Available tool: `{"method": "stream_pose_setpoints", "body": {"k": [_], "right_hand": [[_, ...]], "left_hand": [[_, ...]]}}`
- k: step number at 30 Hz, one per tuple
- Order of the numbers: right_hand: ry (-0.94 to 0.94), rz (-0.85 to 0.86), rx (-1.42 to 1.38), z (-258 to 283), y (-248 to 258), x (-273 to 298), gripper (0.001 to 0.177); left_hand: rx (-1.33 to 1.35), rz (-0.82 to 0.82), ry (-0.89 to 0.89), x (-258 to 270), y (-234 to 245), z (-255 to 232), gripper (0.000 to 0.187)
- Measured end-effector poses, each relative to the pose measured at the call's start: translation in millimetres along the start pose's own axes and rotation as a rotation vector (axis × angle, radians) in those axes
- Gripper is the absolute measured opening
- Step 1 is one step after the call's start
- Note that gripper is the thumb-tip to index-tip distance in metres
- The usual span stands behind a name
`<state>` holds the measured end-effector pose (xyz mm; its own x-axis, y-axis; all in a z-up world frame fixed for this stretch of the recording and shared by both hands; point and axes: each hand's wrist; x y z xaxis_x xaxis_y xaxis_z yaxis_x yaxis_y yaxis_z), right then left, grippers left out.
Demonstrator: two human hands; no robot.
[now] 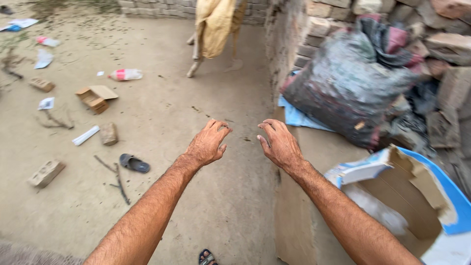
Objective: The person picks up a plastic bottle, a stick, and a sandal from the ground and places them into a cardboard box and a brick stove, then picks up a brick labeled "7UP" and holds it.
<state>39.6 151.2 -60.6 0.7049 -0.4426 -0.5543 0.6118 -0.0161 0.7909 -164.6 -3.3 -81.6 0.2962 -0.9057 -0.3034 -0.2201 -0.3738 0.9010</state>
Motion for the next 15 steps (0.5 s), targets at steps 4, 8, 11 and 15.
{"method": "stream_pose_setpoints", "body": {"k": [4, 8, 11, 15], "right_hand": [[0.074, 0.028, -0.043, 56, -43, -32, 0.035], [0.143, 0.079, -0.079, 107, -82, -54, 0.037], [0.205, 0.109, -0.097, 144, -110, -70, 0.037], [0.283, 0.142, -0.128, 187, -141, -85, 0.039]], "left_hand": [[-0.036, -0.100, 0.047, 28, 27, 59, 0.067], [-0.071, -0.193, 0.084, 66, 49, 107, 0.077], [-0.103, -0.240, 0.123, 93, 70, 139, 0.079], [-0.130, -0.274, 0.211, 131, 90, 172, 0.080]]}}
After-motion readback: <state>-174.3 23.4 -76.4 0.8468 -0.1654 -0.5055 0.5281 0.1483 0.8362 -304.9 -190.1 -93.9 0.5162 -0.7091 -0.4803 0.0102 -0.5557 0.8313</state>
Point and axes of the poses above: each hand's wrist, its own x-axis away from the middle knuckle, its own y-axis out of the back of the hand, z = x × y, and after that the axes turned 15 degrees about -z, right-handed
